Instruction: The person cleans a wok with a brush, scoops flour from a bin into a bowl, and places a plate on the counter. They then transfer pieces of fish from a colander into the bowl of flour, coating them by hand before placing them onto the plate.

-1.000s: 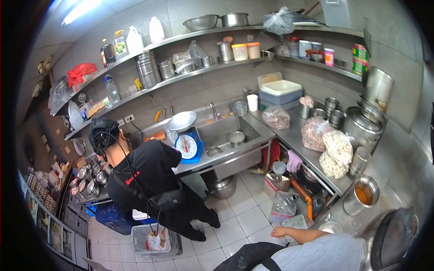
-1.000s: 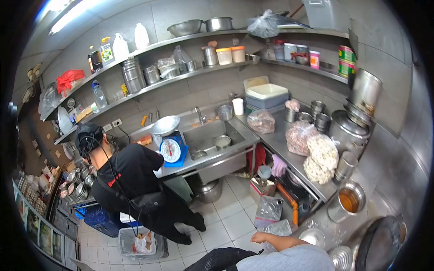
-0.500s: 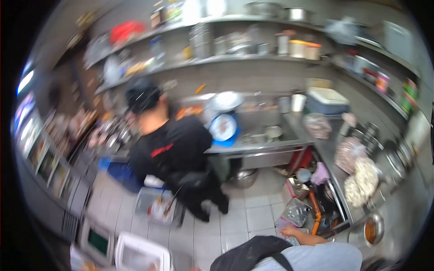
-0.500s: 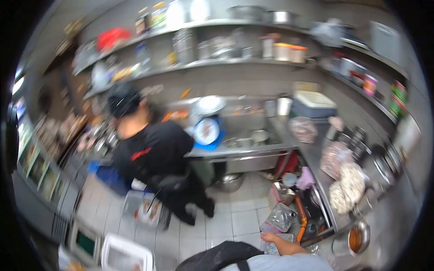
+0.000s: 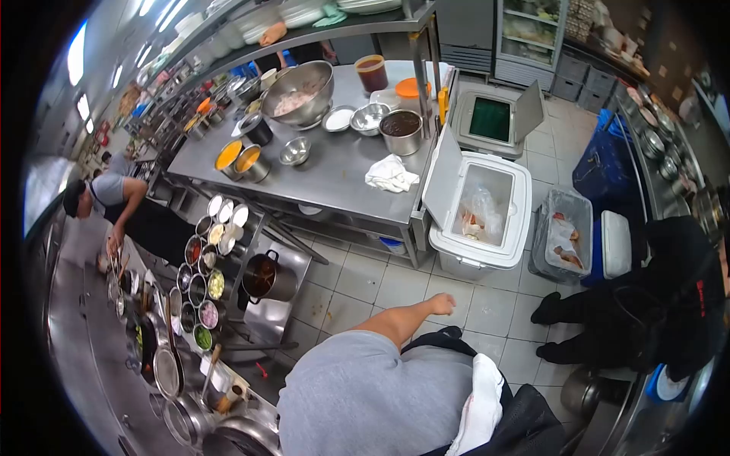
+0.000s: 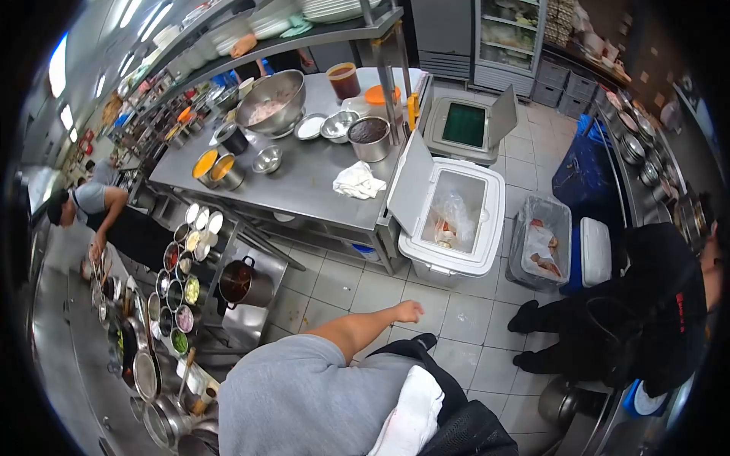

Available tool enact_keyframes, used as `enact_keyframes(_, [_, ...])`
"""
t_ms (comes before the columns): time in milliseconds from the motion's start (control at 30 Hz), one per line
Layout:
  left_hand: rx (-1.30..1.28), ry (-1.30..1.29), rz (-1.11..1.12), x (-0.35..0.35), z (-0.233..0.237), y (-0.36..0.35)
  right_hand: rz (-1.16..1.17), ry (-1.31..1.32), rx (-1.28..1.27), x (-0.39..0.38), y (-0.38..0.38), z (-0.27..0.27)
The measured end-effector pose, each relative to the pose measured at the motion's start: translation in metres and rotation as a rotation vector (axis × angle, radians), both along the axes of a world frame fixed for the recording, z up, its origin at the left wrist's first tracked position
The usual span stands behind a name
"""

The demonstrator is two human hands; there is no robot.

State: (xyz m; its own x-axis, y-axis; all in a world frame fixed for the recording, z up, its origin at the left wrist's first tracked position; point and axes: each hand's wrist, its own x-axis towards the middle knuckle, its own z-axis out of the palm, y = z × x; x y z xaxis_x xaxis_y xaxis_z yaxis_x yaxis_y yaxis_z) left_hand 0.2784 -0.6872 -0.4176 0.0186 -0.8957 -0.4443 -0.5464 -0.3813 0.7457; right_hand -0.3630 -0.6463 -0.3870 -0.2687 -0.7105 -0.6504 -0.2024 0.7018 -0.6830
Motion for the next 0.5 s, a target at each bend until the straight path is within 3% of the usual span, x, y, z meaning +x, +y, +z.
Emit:
enact_keyframes(33, [0.026, -0.047, -0.013, 0.006, -0.009, 0.024, 0.011, -0.006, -0.02, -0.002, -0.01, 0.0])
enact_keyframes(100, [0.281, -0.441, -0.547, 0.014, -0.029, 0.057, 0.032, -0.031, -0.057, -0.009, -0.024, -0.001])
enact_keyframes(133, [0.401, -0.485, -0.281, 0.014, -0.072, 0.092, 0.036, -0.045, -0.078, -0.014, -0.029, 0.0])
enact_keyframes(267, [0.766, -0.197, -0.008, -0.009, -0.045, 0.155, 0.054, -0.105, -0.152, -0.057, -0.035, -0.014])
enact_keyframes(400, [0.799, -0.063, 0.16, -0.077, -0.02, 0.165, 0.096, -0.194, -0.216, -0.131, -0.01, -0.036])
enact_keyframes(500, [0.763, 0.069, 0.193, -0.13, -0.062, 0.153, 0.165, -0.215, -0.199, -0.196, 0.02, -0.023])
